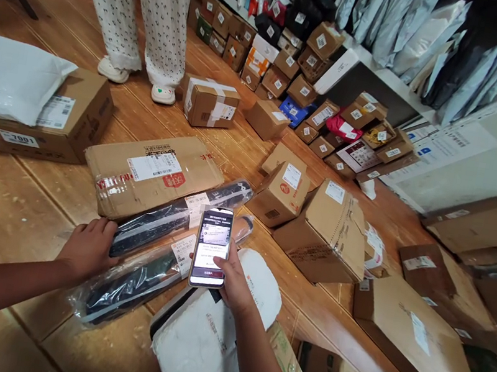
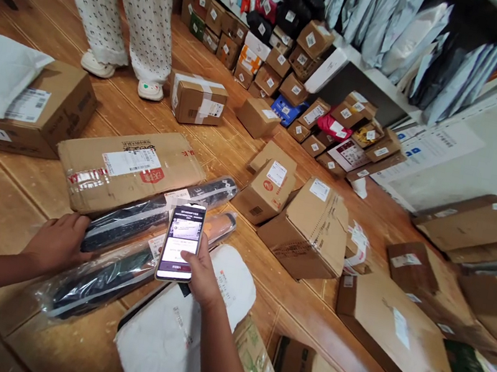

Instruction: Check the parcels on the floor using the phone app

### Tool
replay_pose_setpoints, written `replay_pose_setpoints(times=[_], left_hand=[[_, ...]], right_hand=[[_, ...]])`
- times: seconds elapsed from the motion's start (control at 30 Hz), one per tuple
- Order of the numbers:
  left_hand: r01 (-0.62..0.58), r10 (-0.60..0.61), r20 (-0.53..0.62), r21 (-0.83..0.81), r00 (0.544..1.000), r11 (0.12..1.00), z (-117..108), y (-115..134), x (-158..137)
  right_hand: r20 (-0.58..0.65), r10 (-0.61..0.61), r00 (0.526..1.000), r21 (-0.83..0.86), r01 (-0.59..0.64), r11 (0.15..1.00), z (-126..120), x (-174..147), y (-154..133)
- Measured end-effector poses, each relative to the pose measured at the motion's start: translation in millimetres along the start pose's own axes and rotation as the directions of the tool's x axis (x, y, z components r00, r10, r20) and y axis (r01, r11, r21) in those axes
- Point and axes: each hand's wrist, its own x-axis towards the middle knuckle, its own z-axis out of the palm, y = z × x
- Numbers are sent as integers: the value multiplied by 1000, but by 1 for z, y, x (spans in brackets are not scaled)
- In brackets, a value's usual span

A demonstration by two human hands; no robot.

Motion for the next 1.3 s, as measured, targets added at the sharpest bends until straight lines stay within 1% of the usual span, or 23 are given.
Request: replay_pose_setpoints(times=[0.2,0.43,0.67,0.83,1.0,1.17,1.3], left_hand=[[-20,20,-30,12,999,1000,2,-2,0],[-18,18,-18,5,1000,1000,3,-2,0],[-28,28,-45,-4,999,1000,6,-6,0],[-20,19,-27,-18,999,1000,6,-4,1],[-20,20,-43,-11,999,1000,7,-4,0],[-6,6,-11,-9,1000,1000,4,-2,0],[-4,4,14,8,1000,1000,0,0,-1]], right_hand=[[-31,-37,999,27,38,999,1,0,2],[-82,-44,996,41,47,998,2,-1,4],[-32,-53,998,52,55,997,0,-1,2],[-13,-56,998,22,56,998,0,-2,2],[-22,-58,998,26,59,998,0,-3,2],[-45,-53,998,12,53,999,0,-3,2],[-56,-35,998,35,37,999,-1,-4,1]])
